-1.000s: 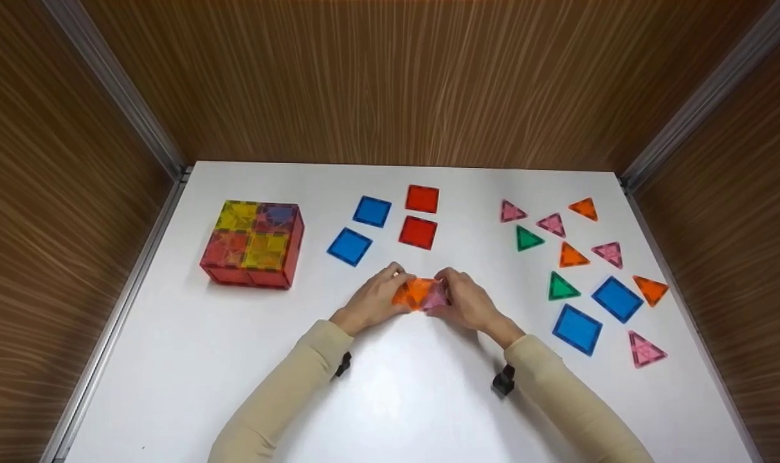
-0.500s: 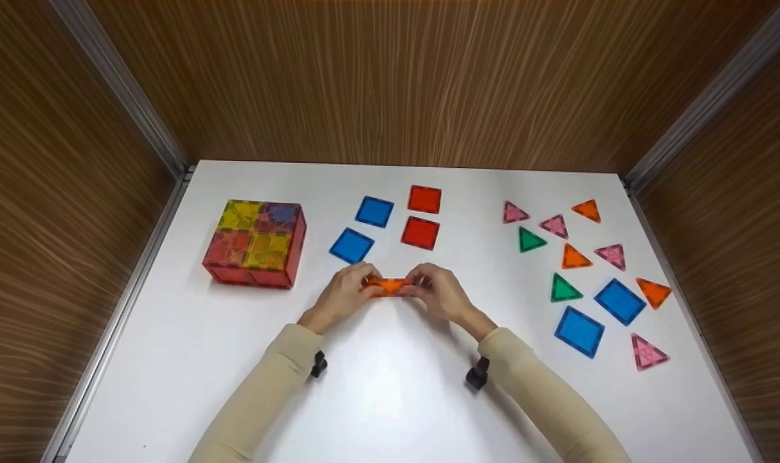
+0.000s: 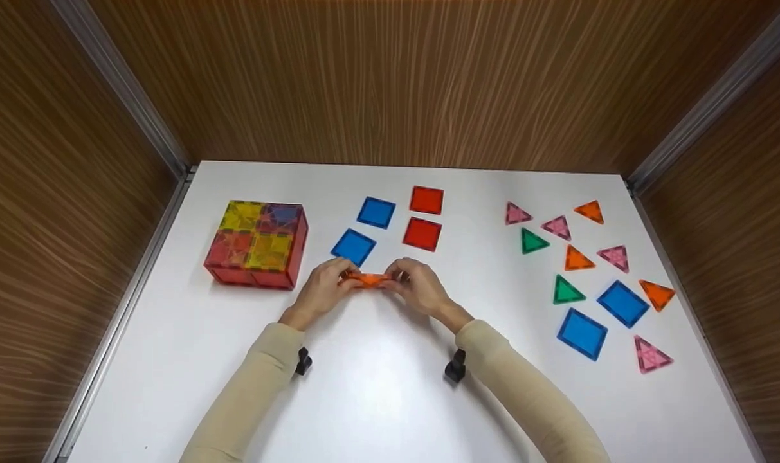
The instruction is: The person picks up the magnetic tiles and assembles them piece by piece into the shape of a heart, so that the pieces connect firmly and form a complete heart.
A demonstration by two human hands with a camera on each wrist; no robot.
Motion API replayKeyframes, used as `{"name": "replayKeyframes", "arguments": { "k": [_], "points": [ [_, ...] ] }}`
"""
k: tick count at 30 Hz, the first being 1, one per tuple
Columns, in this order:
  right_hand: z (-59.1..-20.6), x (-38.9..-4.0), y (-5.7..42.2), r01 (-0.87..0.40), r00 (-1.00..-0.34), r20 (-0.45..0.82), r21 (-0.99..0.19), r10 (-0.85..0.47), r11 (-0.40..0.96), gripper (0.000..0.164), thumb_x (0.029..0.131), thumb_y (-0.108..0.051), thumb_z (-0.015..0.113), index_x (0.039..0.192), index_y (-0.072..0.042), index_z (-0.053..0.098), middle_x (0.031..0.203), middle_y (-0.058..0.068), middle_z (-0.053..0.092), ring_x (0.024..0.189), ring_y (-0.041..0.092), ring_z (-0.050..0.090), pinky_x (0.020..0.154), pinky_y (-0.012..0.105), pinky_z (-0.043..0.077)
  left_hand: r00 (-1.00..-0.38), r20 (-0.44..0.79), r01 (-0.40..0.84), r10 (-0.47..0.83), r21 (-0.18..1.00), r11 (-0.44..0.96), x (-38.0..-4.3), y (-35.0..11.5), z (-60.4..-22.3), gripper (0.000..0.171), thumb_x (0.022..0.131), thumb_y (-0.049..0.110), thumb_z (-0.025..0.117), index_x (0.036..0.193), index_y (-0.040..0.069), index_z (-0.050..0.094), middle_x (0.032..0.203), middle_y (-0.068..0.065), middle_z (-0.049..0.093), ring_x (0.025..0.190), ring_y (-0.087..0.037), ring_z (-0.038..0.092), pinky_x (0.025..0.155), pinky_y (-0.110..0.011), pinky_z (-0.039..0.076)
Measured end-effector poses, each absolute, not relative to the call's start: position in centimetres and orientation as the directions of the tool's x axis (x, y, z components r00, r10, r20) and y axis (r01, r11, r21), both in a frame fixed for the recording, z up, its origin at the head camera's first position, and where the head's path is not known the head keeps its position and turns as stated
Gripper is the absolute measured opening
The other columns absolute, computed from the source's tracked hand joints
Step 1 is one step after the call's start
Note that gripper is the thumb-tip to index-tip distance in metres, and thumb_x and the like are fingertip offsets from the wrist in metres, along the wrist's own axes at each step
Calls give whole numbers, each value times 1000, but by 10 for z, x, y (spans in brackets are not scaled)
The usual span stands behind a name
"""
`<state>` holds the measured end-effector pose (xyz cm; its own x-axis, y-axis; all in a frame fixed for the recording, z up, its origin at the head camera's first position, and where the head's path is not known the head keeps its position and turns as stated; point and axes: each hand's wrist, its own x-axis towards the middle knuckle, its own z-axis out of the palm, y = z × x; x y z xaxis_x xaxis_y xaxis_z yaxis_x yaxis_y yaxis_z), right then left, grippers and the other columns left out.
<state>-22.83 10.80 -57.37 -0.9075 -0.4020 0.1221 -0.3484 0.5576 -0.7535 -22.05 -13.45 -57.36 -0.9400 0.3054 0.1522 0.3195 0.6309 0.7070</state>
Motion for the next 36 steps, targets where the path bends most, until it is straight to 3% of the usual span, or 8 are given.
{"name": "replayKeyframes", "arguments": {
  "k": [12, 18, 23, 28, 32, 36],
  "points": [
    [-579, -230, 110, -365, -904, 146, -753, -401, 548, 12, 94, -17, 80, 104, -10, 75, 97, 9, 74, 89, 21, 67, 84, 31, 60, -945, 114, 291, 306, 719, 631, -223, -133, -573, 15, 94, 19, 77, 106, 10, 73, 110, -10, 75, 102, -26, 68, 101, -44, 60],
    [-574, -227, 127, -316, -917, 83, -748, -391, 584, 28, 97, -24, 78, 120, -10, 72, 115, 9, 74, 101, 25, 69, 96, 40, 61, -945, 69, 268, 319, 721, 639, -223, -134, -571, 19, 96, 17, 76, 113, 12, 70, 115, -10, 71, 107, -26, 67, 105, -44, 59],
    [-566, -220, 177, -269, -942, 57, -715, -329, 645, 37, 99, -28, 75, 131, -9, 70, 128, 12, 71, 113, 30, 66, 103, 51, 57, -949, 66, 257, 308, 728, 636, -223, -136, -573, 22, 96, 19, 77, 116, 12, 70, 116, -9, 71, 107, -26, 66, 104, -43, 59],
    [-565, -211, 248, -259, -963, 121, -649, -240, 715, 43, 98, -30, 77, 133, -8, 69, 130, 17, 68, 113, 37, 66, 98, 56, 57, -954, 57, 240, 296, 735, 634, -222, -139, -574, 21, 96, 21, 77, 114, 13, 70, 116, -8, 71, 107, -26, 66, 105, -44, 59],
    [-568, -202, 305, -212, -977, 144, -541, -159, 814, 49, 97, -31, 78, 136, -5, 66, 134, 23, 63, 116, 41, 62, 98, 61, 56, -952, 65, 246, 298, 740, 626, -221, -141, -575, 19, 96, 21, 76, 112, 14, 69, 114, -7, 71, 106, -24, 65, 105, -44, 59],
    [-568, -190, 355, -87, -995, 73, -412, -63, 907, 58, 97, -36, 77, 142, -3, 61, 142, 30, 55, 125, 49, 54, 103, 68, 51, -948, 66, 255, 311, 742, 621, -223, -140, -576, 19, 97, 23, 75, 113, 14, 69, 114, -6, 71, 105, -23, 64, 104, -43, 59]
  ]
}}
